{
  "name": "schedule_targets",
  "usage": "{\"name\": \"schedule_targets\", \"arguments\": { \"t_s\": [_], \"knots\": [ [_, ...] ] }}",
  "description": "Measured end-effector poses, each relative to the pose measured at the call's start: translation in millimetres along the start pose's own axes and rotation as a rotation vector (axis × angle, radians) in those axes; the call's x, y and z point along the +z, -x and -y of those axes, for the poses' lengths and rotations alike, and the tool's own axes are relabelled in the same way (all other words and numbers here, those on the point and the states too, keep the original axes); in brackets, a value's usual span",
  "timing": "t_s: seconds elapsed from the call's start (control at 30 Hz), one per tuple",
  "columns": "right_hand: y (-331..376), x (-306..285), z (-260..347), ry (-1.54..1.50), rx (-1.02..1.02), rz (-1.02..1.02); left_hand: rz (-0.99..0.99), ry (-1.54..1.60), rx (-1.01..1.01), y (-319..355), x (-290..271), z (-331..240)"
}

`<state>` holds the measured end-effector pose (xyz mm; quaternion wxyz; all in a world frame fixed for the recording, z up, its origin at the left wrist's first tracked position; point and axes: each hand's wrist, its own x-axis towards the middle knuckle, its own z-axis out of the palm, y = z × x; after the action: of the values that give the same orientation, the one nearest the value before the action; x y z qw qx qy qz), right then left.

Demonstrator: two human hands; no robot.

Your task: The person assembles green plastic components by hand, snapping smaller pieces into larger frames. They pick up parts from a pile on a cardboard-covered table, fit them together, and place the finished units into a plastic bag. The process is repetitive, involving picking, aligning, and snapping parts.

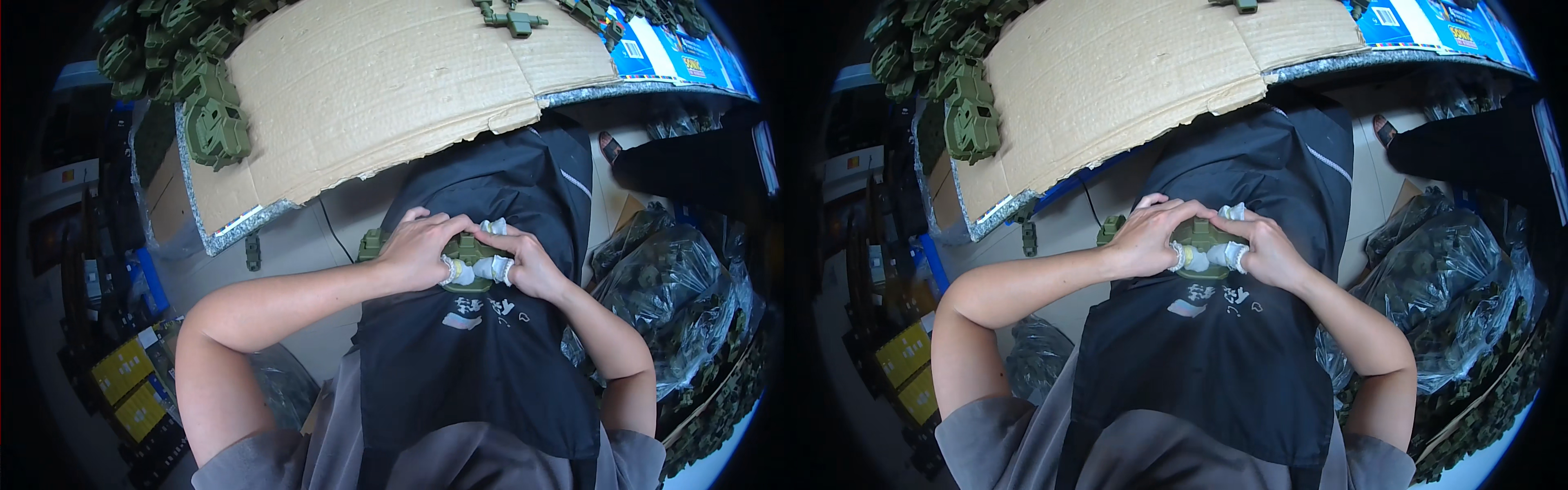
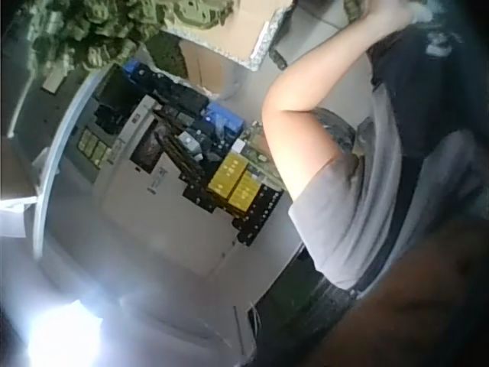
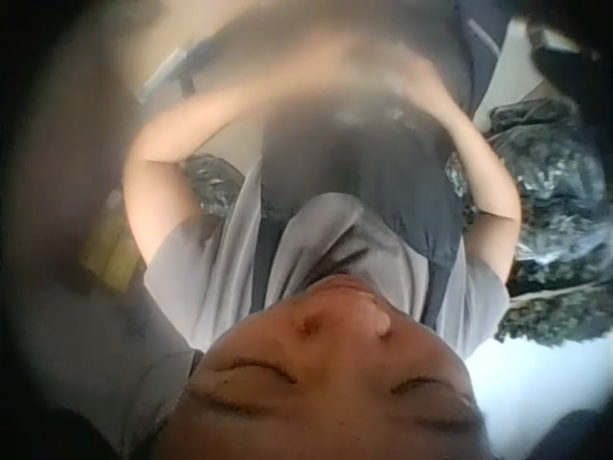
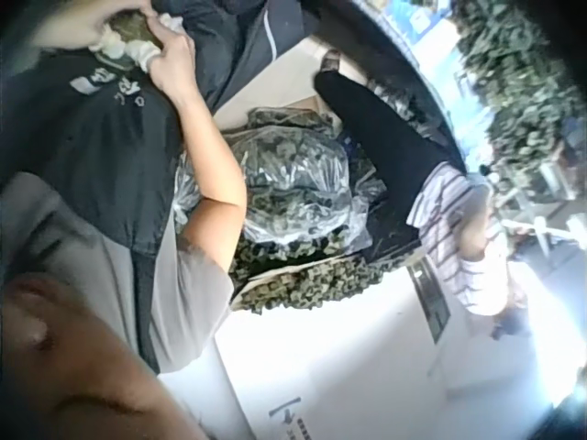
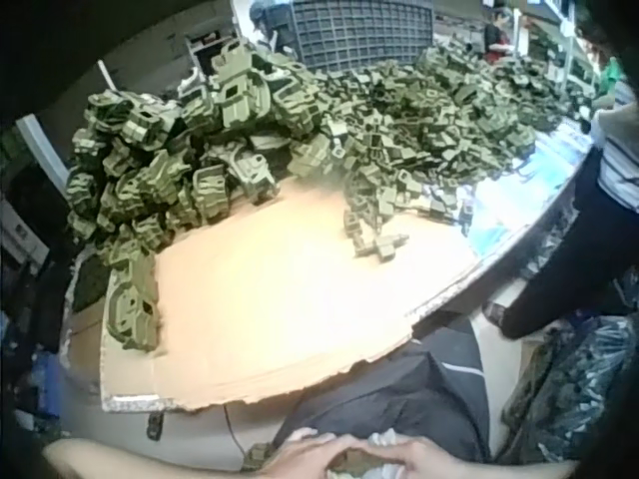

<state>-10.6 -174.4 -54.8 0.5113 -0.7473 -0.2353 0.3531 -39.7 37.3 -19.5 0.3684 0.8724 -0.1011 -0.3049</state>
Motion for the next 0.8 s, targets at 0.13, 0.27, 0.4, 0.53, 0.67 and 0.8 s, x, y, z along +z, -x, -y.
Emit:
{"name": "schedule_targets", "arguments": {
  "t_s": [0.13,0.27,0.4,0.53,0.67,0.8],
  "knots": [
    [0,-5,8,0.014,0.057,0.036,0.001,0.048,-0.004,-1,3,1],
    [-3,-1,-12,-0.231,0.112,0.08,0.131,0.046,-0.03,-7,-9,-3],
    [-2,-31,-5,-0.087,-0.072,0.088,0.012,-0.16,0.144,15,-48,-9],
    [7,-34,-2,0.109,-0.109,0.06,-0.017,0.194,-0.024,50,-32,32],
    [0,-35,41,0.272,-0.191,0.036,-0.069,0.175,-0.026,63,-26,28],
    [-1,-24,35,0.367,-0.179,0.035,0.112,0.119,-0.007,55,-35,40]
  ]
}}
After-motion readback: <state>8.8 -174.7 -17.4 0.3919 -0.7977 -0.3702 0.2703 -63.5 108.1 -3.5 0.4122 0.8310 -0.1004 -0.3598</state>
